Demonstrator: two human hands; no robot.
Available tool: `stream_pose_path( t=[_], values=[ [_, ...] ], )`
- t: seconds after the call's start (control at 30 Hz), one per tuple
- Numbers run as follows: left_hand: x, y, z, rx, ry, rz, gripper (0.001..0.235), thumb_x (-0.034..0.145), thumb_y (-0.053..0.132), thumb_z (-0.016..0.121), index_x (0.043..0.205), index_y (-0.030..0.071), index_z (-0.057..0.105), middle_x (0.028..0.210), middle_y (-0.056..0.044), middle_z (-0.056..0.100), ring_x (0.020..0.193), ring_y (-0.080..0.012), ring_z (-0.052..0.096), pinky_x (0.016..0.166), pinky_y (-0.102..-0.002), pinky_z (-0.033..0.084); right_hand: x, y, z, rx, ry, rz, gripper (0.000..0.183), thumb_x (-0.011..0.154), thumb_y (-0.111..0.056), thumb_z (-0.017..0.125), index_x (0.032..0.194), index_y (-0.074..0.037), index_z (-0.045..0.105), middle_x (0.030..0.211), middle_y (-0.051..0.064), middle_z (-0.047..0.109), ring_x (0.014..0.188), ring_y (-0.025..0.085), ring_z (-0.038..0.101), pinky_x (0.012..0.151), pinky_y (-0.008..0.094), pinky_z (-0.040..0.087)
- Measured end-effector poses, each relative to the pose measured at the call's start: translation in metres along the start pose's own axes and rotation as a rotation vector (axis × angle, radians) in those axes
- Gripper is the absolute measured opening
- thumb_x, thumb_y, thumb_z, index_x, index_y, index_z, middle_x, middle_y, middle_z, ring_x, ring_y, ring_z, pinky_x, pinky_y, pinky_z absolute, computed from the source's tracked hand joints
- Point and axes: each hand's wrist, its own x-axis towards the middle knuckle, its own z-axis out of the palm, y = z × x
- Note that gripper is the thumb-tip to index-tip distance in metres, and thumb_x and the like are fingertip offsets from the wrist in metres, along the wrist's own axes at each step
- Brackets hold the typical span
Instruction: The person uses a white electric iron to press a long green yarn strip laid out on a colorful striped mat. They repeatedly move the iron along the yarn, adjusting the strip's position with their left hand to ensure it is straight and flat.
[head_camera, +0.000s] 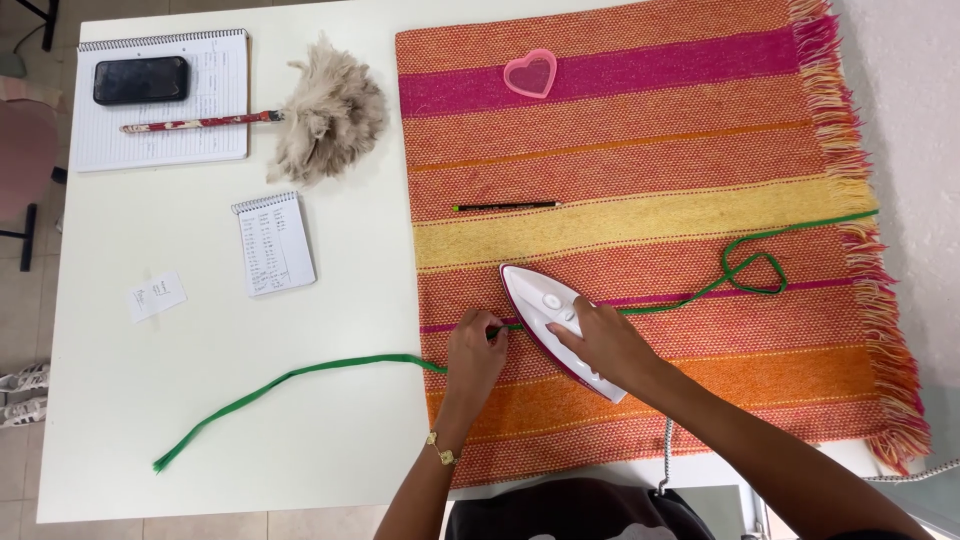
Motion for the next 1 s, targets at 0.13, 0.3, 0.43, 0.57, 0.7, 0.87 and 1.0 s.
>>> stream_pose_path(
  t=[0.13,0.3,0.43,0.57,0.7,0.87,1.0],
  values=[
    [0.0,-0.009,0.007,0.082,0.022,0.024,0.004,0.097,-0.001,0.073,0.099,-0.002,0.076,0.093,-0.016,0.066,0.086,-0.0327,0.076,0.068,-0.035,0.064,-0.001,0.001,0.001,-0.001,-0.003,-0.013,0.055,0.111,-0.039,0.054,0.123,0.014,0.061,0.062,0.015,0.07,0.043,0.019,0.072,0.039,0.024,0.054],
    [-0.002,-0.006,0.002,0.166,0.016,0.082,0.009,0.098,-0.002,0.072,0.102,0.001,0.078,0.091,-0.014,0.067,0.082,-0.0325,0.077,0.064,-0.038,0.065,0.0,0.0,0.0,0.008,-0.005,-0.007,0.055,0.111,-0.04,0.054,0.123,0.013,0.061,0.061,0.015,0.07,0.043,0.019,0.071,0.039,0.024,0.054],
    [-0.002,-0.01,-0.003,0.227,0.006,0.081,0.011,0.098,-0.001,0.072,0.103,0.004,0.08,0.091,-0.011,0.068,0.081,-0.0285,0.077,0.064,-0.036,0.065,0.003,0.002,-0.001,0.006,-0.01,-0.006,0.056,0.111,-0.041,0.053,0.122,0.014,0.061,0.06,0.015,0.07,0.043,0.019,0.071,0.038,0.025,0.054],
    [0.0,-0.025,0.004,0.331,0.03,0.143,0.013,0.096,0.003,0.074,0.098,0.012,0.082,0.087,-0.004,0.066,0.079,-0.024,0.075,0.059,-0.034,0.063,0.0,-0.001,-0.001,0.012,-0.003,-0.006,0.054,0.111,-0.04,0.054,0.121,0.013,0.061,0.06,0.015,0.07,0.042,0.019,0.071,0.038,0.025,0.054],
    [-0.001,-0.043,0.011,0.55,0.042,0.36,0.017,0.096,0.0,0.074,0.098,0.013,0.084,0.093,-0.004,0.065,0.091,-0.0213,0.075,0.058,-0.028,0.061,-0.002,-0.003,-0.002,0.004,-0.003,-0.004,0.056,0.111,-0.041,0.053,0.12,0.013,0.061,0.059,0.015,0.07,0.042,0.018,0.071,0.038,0.024,0.055],
    [-0.004,-0.055,0.008,0.638,0.088,0.521,0.016,0.102,0.005,0.072,0.103,0.016,0.084,0.094,-0.003,0.06,0.091,-0.0198,0.07,0.067,-0.028,0.062,0.003,0.001,-0.002,-0.008,-0.006,-0.002,0.055,0.111,-0.041,0.054,0.122,0.012,0.062,0.062,0.016,0.071,0.043,0.018,0.072,0.038,0.024,0.055],
    [-0.004,-0.065,0.013,0.652,0.16,0.584,0.018,0.104,0.007,0.071,0.101,0.018,0.084,0.092,-0.001,0.055,0.088,-0.0185,0.067,0.071,-0.03,0.061,0.02,0.021,0.008,-0.027,-0.003,-0.025,0.054,0.11,-0.039,0.056,0.123,0.013,0.062,0.063,0.017,0.071,0.043,0.018,0.072,0.038,0.023,0.055]
  ],
)
